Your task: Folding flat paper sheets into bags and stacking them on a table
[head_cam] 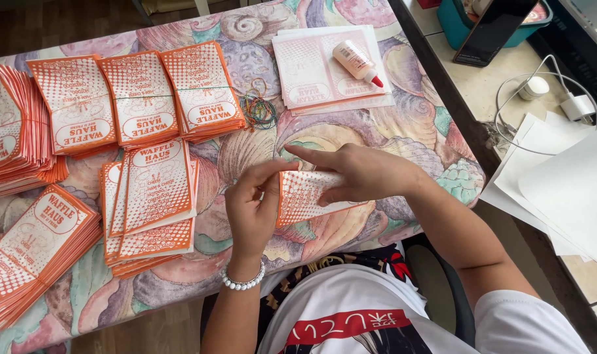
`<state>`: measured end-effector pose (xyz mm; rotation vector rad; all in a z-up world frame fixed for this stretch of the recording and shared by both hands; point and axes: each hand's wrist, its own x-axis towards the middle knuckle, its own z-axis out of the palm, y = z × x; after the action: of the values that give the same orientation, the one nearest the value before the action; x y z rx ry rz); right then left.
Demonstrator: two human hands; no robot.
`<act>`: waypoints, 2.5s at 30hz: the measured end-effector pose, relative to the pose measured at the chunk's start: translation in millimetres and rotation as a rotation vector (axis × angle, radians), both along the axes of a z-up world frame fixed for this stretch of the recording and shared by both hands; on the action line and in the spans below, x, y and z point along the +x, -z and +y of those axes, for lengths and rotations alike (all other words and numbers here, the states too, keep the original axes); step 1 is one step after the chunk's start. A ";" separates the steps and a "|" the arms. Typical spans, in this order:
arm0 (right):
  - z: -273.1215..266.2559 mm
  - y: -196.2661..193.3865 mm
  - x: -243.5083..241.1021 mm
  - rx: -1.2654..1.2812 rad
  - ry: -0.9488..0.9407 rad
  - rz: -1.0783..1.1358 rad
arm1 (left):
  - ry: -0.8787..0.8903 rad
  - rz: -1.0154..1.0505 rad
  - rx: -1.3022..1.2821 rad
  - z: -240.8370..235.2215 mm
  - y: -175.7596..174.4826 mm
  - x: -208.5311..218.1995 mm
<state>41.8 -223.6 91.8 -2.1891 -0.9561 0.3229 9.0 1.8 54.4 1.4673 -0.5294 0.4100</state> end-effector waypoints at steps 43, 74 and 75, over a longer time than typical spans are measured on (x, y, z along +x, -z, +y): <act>-36.5 -3.9 -6.0 0.503 -0.101 0.027 | 0.033 0.380 0.194 37.2 8.7 -12.3; -7.6 26.3 -39.2 0.804 0.548 0.003 | -0.267 0.065 0.094 13.4 -33.6 -45.7; -8.1 25.3 -39.6 0.819 0.526 -0.009 | -0.252 0.064 0.084 13.5 -34.3 -45.6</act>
<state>2.2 -231.7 66.6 -1.5793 -0.3679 -0.2904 -36.6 15.3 88.7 1.6298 -0.3142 0.5415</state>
